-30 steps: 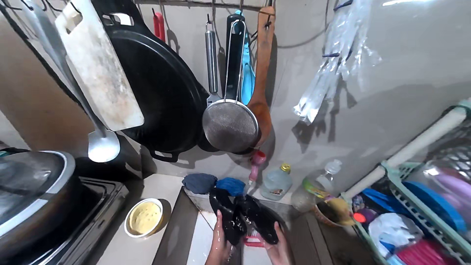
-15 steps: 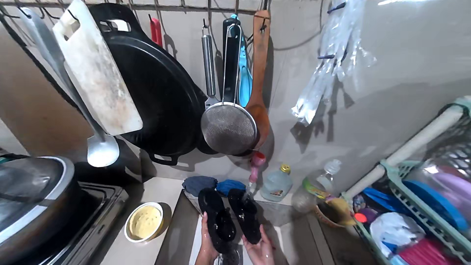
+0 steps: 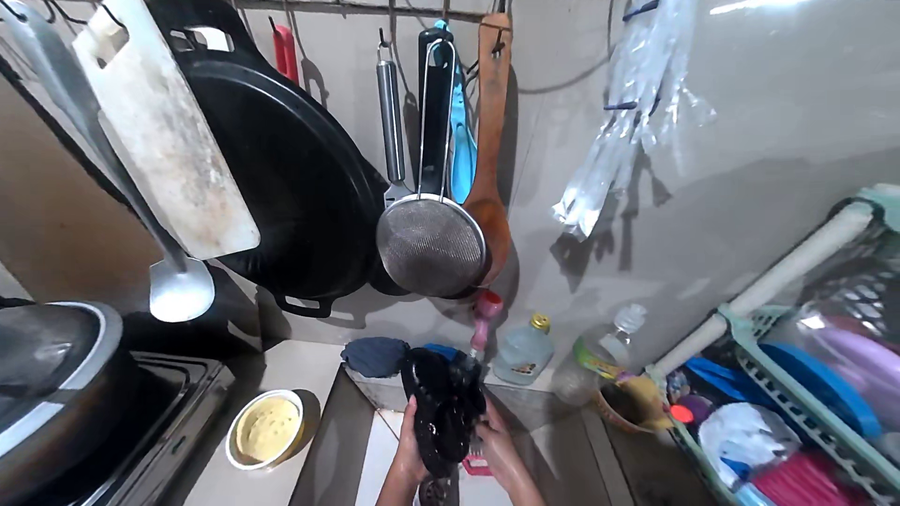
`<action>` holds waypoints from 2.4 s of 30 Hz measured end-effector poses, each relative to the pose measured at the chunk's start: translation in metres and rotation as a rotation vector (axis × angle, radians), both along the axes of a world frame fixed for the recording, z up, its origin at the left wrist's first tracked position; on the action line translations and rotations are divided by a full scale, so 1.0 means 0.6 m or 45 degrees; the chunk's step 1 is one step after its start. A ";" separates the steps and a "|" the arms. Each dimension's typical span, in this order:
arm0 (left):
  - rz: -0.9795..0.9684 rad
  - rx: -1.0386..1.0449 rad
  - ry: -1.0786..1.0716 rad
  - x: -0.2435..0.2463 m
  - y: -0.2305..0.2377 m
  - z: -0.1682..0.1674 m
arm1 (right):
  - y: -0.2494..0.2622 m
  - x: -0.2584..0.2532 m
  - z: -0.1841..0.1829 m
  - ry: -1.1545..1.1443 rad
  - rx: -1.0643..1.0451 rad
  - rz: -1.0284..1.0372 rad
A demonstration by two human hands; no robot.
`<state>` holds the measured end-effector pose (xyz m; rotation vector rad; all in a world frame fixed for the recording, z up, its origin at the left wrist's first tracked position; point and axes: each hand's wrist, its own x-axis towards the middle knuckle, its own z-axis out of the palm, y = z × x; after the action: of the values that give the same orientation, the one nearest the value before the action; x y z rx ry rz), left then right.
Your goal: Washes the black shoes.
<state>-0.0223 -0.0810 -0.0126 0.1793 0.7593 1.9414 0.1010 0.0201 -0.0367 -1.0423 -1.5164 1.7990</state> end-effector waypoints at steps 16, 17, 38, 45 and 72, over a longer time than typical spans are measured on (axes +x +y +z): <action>0.007 0.168 -0.238 -0.045 -0.079 -0.006 | 0.060 -0.041 0.114 -0.248 0.546 0.466; -0.032 0.272 -0.290 -0.052 -0.086 -0.016 | 0.063 -0.043 0.113 -0.266 0.656 0.566; 0.077 -0.175 -0.198 0.023 -0.046 0.005 | -0.044 0.025 0.041 -0.046 0.212 -0.004; -0.118 -0.272 0.013 0.032 -0.035 0.016 | -0.063 -0.008 0.089 -0.258 0.041 0.141; 0.348 -0.779 0.729 0.067 -0.003 0.034 | -0.055 0.059 0.038 -0.181 -0.082 -0.453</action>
<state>0.0181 -0.0827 0.0079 0.2678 1.7961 1.8190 0.1363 -0.0128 -0.0141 -1.3985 -1.2607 1.5598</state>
